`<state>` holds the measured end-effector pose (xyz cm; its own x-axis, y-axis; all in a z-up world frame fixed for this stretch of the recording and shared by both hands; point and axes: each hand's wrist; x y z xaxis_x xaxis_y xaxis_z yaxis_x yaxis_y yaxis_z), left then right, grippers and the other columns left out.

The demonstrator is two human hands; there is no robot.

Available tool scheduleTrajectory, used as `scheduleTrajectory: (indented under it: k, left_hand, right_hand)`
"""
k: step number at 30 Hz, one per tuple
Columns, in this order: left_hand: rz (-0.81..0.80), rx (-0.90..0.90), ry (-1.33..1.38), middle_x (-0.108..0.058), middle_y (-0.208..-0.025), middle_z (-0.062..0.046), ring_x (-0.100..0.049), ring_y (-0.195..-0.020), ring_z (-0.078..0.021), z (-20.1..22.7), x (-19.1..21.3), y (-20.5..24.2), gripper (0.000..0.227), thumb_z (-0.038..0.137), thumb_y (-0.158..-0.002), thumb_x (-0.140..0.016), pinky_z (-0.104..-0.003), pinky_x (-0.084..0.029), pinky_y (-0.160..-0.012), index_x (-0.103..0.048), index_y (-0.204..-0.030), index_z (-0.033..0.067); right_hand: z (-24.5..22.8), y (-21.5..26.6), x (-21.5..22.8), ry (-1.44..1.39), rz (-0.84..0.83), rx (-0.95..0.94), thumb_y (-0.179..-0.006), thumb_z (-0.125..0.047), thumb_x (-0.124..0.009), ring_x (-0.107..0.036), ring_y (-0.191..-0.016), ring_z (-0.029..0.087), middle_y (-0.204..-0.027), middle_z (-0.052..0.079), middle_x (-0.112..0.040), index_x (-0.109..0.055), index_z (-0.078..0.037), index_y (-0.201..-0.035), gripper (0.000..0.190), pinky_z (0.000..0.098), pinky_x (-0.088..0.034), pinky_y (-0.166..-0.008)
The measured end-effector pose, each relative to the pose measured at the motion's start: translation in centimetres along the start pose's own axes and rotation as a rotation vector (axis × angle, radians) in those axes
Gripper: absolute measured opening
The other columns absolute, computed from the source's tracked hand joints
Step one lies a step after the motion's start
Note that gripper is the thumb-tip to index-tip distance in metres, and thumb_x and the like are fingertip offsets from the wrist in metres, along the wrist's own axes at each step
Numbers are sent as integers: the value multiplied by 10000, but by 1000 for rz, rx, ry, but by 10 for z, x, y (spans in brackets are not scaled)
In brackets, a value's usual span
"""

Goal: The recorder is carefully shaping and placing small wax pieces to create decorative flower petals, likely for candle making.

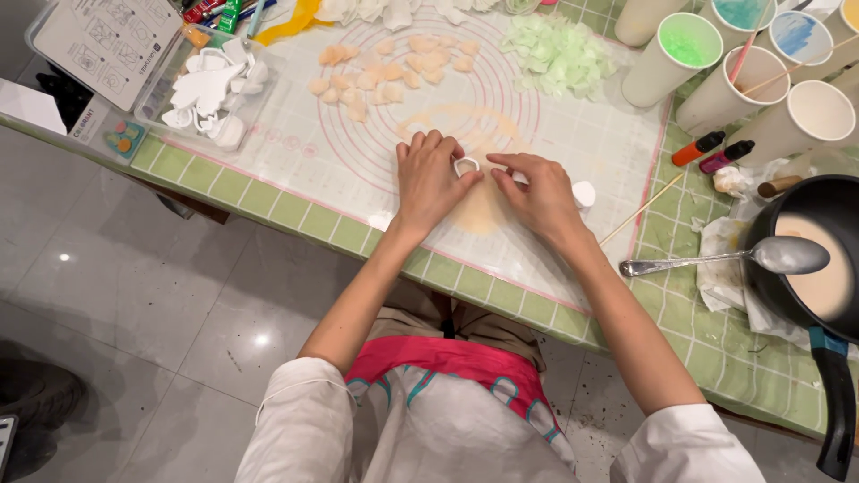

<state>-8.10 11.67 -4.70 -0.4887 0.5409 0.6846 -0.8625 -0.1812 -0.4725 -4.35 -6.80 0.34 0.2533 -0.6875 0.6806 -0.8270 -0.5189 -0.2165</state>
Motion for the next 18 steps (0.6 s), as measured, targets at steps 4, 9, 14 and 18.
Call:
scheduleTrajectory:
  k: [4, 9, 14, 18]
  left_hand:
    - [8, -10, -16, -623, -904, -48, -540, -944, -249, -1, 0, 2, 360, 330, -693, -900, -408, -347, -835, -719, -879, 80]
    - [-19, -62, 28, -621, -903, -43, -529, -943, -236, -9, 6, 5, 438, 389, -689, -896, -408, -321, -859, -770, -948, 60]
    - [-57, -65, 58, -632, -896, -14, -532, -949, -210, -14, 10, 4, 369, 326, -732, -880, -408, -305, -873, -799, -1008, 94]
    - [-46, -89, 64, -619, -886, -13, -531, -945, -210, -15, 12, 3, 305, 306, -727, -878, -406, -301, -871, -815, -954, 112]
  right_hand:
    - [9, -6, -11, 71, -28, 17, -929, -134, -692, -748, -899, 268, -1082, 145, -759, -767, -111, -1180, 263, 346, -617, -786]
    - [17, -15, -18, 209, -55, 78, -927, -200, -729, -723, -839, 301, -928, 132, -764, -802, -123, -1111, 213, 407, -551, -751]
    - [22, -21, -20, 279, -36, 138, -874, -243, -793, -688, -768, 306, -830, 113, -746, -827, -153, -1038, 190, 412, -530, -696]
    - [20, -24, -19, 300, -51, 138, -857, -258, -819, -668, -718, 303, -774, 100, -724, -835, -177, -993, 159, 419, -513, -648]
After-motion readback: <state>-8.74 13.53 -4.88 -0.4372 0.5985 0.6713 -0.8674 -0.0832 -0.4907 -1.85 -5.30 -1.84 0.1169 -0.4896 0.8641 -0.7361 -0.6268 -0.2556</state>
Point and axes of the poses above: each hand's wrist, its own y-axis away from the middle knuckle, its own x-axis out of the back of the hand, z = x × y
